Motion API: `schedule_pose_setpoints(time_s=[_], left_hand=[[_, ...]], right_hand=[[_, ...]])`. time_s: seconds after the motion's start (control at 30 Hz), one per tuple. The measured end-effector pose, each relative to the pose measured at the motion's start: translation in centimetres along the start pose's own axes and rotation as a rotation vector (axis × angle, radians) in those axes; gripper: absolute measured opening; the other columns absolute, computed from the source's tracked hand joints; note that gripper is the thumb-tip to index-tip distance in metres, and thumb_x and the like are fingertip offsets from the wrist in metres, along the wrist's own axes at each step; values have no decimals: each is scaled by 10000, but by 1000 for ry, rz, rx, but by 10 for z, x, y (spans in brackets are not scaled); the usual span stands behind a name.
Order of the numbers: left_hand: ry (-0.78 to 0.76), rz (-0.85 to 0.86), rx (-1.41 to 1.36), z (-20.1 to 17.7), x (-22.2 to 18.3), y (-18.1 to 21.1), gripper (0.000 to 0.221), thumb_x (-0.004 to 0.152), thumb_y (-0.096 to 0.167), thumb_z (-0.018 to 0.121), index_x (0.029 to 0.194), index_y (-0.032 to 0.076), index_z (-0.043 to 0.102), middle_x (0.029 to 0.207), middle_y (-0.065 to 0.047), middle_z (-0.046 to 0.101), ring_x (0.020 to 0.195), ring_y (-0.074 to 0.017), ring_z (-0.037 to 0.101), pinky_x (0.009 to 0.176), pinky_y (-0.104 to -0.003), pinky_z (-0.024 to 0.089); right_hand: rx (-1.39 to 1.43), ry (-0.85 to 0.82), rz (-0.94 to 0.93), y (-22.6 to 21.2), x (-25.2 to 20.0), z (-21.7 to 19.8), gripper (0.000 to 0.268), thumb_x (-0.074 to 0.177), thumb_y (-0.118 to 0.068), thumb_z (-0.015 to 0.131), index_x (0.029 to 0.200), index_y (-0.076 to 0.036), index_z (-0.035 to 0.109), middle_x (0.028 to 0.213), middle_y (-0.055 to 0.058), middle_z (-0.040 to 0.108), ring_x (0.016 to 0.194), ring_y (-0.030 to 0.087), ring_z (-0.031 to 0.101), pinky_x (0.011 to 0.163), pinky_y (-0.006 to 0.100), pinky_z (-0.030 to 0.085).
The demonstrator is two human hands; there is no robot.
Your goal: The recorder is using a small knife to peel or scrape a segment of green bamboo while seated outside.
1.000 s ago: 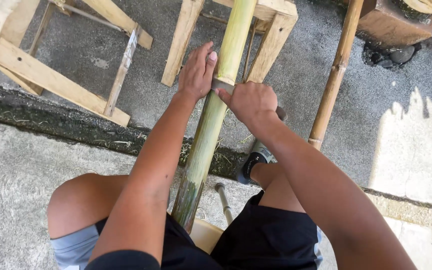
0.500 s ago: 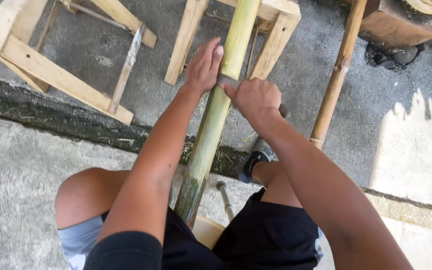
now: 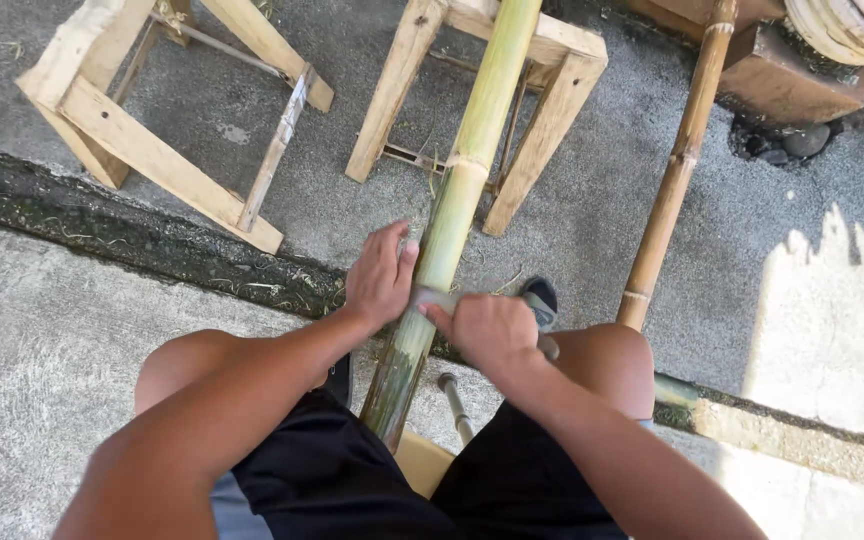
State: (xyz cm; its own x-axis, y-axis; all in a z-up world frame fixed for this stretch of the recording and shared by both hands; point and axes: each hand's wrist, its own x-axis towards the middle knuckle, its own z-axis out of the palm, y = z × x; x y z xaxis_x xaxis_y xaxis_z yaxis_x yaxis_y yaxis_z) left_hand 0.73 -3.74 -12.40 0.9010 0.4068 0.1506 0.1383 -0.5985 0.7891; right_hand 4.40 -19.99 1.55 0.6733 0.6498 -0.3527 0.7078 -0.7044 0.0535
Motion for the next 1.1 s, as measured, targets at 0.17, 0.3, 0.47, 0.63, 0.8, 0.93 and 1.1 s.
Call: schedule_pose_setpoints(time_s=[0.17,0.3,0.47,0.63,0.8,0.93,1.1], left_hand=[[53,35,-17,6,61,11,520,1096,444,312,1417,72,484,1317,-168,635,1211,-357,611,966,-480,512],[21,-28,11,2,41,19,519,1084,440,304,1418,83,478,1320,-173,626,1208,-356,605,956,-481,507],[-55,-50,4,0,9,14,555,1089,459,286,1436,62,459,1294,-202,623,1173,-348,627,962,-465,523],[57,50,40,2,85,29,552,1089,458,285,1407,55,486,1305,-217,635,1179,-387,633,932,-477,524],[15,32,26,7,47,18,552,1095,445,267,1431,44,444,1324,-236,608,1159,-384,636,906,-478,532],[-22,46,47,-2,18,24,546,1097,451,283,1415,38,443,1327,-241,595,1157,-375,636,911,-462,538],[45,85,63,4,72,27,532,1109,440,287,1416,37,452,1316,-223,613,1167,-380,635,943,-477,524]], right_hand=[[-29,-146,37,21,39,-28,813,998,-716,353,792,-35,744,712,150,737,656,299,741,586,430,589],[-32,-50,33,23,31,-19,835,987,-737,350,789,-37,761,712,152,732,680,304,743,611,432,586],[-10,-50,-14,16,7,-9,824,967,-742,348,775,-63,771,738,170,725,700,315,749,603,426,593],[3,-124,115,36,44,-36,886,979,-768,320,761,-22,746,695,150,734,658,282,757,583,426,594],[0,-47,39,36,32,-19,863,972,-755,320,725,-29,715,652,159,705,608,292,729,538,442,576],[-1,22,-16,31,9,7,832,966,-748,321,655,-75,697,620,155,663,575,301,708,513,429,562],[12,-45,72,40,37,-22,874,973,-760,308,640,-45,685,582,119,655,556,267,712,508,416,562]])
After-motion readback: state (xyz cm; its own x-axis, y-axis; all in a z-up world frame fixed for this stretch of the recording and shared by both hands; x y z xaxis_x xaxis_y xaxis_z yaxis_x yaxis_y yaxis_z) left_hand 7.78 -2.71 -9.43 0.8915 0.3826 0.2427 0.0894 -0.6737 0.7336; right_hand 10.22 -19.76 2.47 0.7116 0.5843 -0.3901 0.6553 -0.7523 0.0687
